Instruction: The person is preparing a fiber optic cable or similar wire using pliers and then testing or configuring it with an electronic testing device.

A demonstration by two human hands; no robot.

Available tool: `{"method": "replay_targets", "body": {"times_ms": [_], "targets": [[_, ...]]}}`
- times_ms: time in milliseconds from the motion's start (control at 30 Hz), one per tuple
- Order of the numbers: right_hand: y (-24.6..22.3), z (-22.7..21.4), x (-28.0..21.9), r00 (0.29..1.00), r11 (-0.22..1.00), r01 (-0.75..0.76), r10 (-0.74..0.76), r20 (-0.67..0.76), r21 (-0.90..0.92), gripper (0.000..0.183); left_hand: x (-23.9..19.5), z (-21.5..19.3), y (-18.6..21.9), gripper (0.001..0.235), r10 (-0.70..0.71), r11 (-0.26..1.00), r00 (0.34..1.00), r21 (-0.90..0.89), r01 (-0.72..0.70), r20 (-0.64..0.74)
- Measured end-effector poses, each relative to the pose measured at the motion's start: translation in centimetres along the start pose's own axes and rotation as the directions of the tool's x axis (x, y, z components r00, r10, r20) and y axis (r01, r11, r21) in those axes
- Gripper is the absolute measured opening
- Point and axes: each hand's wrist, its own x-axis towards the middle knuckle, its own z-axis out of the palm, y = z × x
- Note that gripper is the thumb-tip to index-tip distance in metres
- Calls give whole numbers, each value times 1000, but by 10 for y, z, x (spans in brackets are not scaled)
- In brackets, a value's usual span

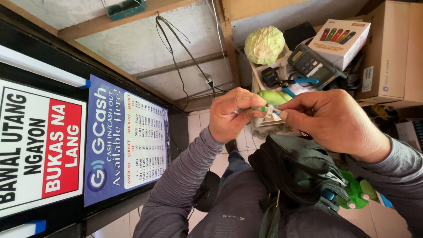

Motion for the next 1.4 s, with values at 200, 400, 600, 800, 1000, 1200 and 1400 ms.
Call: {"method": "replay_targets", "body": {"times_ms": [200, 400, 600, 800, 1000, 1200, 1400], "targets": [[8, 5, 2, 996, 999, 33, -31, -82, 18, 22, -10, 17, -2, 30, -249, 908, 969, -344, 237, 10], [19, 7, 5, 990, 993, 117, -117, -76, -10, 22, -11, 29, 6, 40, -392, 824, 919, -461, 329, -43], [23, 11, 8, 972, 973, 228, -226, -59, 40, 20, -7, 30, 15, 50, -393, 884, 915, -311, 349, -89], [30, 18, 6, 801, 822, 536, -567, -193, -190, 15, -7, 46, 7, 53, -455, 831, 878, -423, 361, -145], [60, 51, 24, 798, 879, 476, -428, -425, 8, 13, -3, 80, 3, 35, -418, 888, 864, -325, 324, -280], [53, 26, 16, 820, 919, 364, -394, -416, -152, 19, 11, 68, 5, 26, -411, 909, 876, -47, 413, -253], [43, -3, 0, 669, 675, 568, -712, -214, -470, 34, 6, 49, 1, 12, -113, 812, 988, 583, 31, 106]]}}
